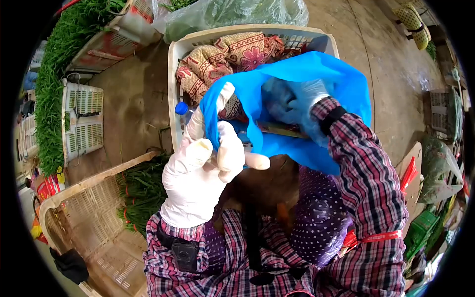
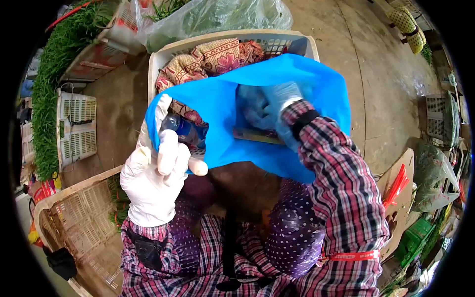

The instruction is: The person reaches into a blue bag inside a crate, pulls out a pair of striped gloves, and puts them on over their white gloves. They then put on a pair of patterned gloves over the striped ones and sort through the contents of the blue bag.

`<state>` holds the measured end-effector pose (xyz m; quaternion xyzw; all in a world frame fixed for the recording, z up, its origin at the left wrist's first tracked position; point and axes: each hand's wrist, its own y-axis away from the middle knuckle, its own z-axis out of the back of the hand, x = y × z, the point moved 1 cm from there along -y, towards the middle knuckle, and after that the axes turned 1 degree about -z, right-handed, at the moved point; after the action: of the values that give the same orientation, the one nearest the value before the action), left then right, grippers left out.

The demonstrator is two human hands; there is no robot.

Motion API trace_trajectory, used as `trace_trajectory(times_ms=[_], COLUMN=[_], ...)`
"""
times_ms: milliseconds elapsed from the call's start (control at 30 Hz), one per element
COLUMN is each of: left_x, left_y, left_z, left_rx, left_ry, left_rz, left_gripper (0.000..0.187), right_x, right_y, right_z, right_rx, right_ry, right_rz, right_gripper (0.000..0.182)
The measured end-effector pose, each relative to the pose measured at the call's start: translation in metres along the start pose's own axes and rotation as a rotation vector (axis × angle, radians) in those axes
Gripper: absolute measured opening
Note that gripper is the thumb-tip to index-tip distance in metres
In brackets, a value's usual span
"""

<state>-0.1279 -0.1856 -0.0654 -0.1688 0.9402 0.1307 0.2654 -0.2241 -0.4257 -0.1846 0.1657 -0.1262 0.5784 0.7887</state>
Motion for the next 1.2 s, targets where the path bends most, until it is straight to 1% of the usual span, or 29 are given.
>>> trace_trajectory(times_ms=[67, 100, 167, 200, 233, 267, 300, 333, 400, 467, 500, 533, 600, 667, 700, 733, 767, 800, 833, 867, 933, 1000, 1033, 1067, 1133, 1200], left_x=[-0.001, -0.001, -0.003, -0.004, -0.001, 0.002, 0.003, 0.003, -0.001, 0.0, 0.0, 0.001, 0.002, 0.004, 0.005, 0.004, 0.002, 0.001, 0.001, 0.001, 0.0, 0.0, 0.0, -0.001, -0.002, -0.003], left_y=[0.0, 0.001, 0.0, 0.0, -0.002, -0.006, -0.007, -0.004, -0.003, -0.003, -0.003, -0.004, -0.005, -0.005, -0.004, -0.004, -0.004, -0.004, -0.004, -0.004, -0.004, -0.002, -0.001, -0.001, -0.001, -0.001], left_z=[-0.001, 0.0, -0.004, -0.005, 0.001, 0.008, 0.011, 0.011, -0.003, -0.007, -0.008, -0.007, -0.003, -0.002, -0.002, -0.002, -0.002, -0.001, 0.001, 0.001, 0.001, 0.0, -0.001, -0.001, -0.001, -0.003], left_rx=[-0.005, 0.017, -0.011, -0.036, -0.034, 0.047, 0.126, 0.124, 0.01, -0.008, -0.026, -0.025, 0.016, -0.011, -0.031, -0.037, -0.029, -0.019, 0.005, 0.006, 0.028, 0.009, -0.014, -0.038, -0.026, -0.013], left_ry=[0.052, 0.059, 0.042, 0.02, 0.02, 0.058, 0.095, 0.096, -0.013, -0.016, -0.022, -0.022, -0.034, -0.034, -0.034, -0.034, -0.036, -0.036, -0.035, -0.033, -0.066, -0.061, -0.043, -0.025, -0.043, -0.062], left_rz=[-0.031, -0.023, -0.013, -0.008, -0.007, -0.032, -0.059, -0.06, -0.053, -0.054, -0.056, -0.053, -0.009, 0.008, 0.021, 0.026, -0.007, -0.041, -0.058, -0.058, -0.041, -0.047, -0.057, -0.069, -0.061, -0.047], left_gripper=[0.074, 0.073, 0.073, 0.073, 0.073, 0.072, 0.07, 0.07, 0.076, 0.077, 0.078, 0.078, 0.08, 0.081, 0.082, 0.082, 0.083, 0.084, 0.084, 0.084, 0.084, 0.082, 0.082, 0.082, 0.082, 0.083], right_x=[-0.042, -0.052, -0.071, -0.063, -0.055, -0.044, -0.034, -0.022, 0.004, 0.025, 0.034, 0.052, 0.072, 0.067, 0.071, 0.063, 0.05, 0.043, 0.063, 0.093, 0.111, 0.118, 0.118, 0.115, 0.091, 0.051], right_y=[0.009, 0.01, 0.014, 0.015, 0.016, 0.016, 0.015, 0.012, 0.007, 0.011, 0.021, 0.025, 0.023, 0.021, 0.016, 0.016, 0.017, 0.019, 0.023, 0.029, 0.039, 0.053, 0.054, 0.051, 0.04, 0.015], right_z=[-0.028, -0.032, -0.037, -0.027, -0.016, -0.011, -0.015, -0.021, -0.037, -0.049, -0.056, -0.057, -0.058, -0.09, -0.088, -0.119, -0.173, -0.2, -0.14, -0.051, -0.009, 0.024, 0.038, 0.049, 0.058, 0.038], right_rx=[-0.169, -0.164, -0.09, -0.091, -0.032, 0.027, 0.028, 0.029, 0.03, 0.027, 0.11, 0.03, 0.352, 0.321, 0.416, 0.42, 0.325, 0.23, 0.321, 0.385, 0.259, 0.04, -0.034, 0.075, -0.051, -0.053], right_ry=[0.317, 0.314, 0.297, 0.298, 0.165, 0.031, 0.03, -0.007, -0.079, -0.15, -0.449, -0.519, -0.543, -0.691, -0.459, -0.466, -0.397, -0.325, -0.175, -0.109, 0.335, 0.333, 0.238, 0.151, -0.082, -0.109], right_rz=[-0.013, -0.014, -0.194, -0.198, -0.207, -0.212, -0.211, -0.091, 0.146, 0.377, 0.198, 0.276, 0.134, 0.081, 0.058, 0.056, 0.118, 0.18, 0.242, 0.146, 0.287, 0.366, 0.355, 0.323, 0.345, 0.151], right_gripper=[0.041, 0.041, 0.034, 0.034, 0.033, 0.034, 0.034, 0.029, 0.021, 0.016, 0.016, 0.02, 0.018, 0.02, 0.019, 0.019, 0.019, 0.019, 0.02, 0.022, 0.02, 0.017, 0.016, 0.013, 0.01, 0.012])
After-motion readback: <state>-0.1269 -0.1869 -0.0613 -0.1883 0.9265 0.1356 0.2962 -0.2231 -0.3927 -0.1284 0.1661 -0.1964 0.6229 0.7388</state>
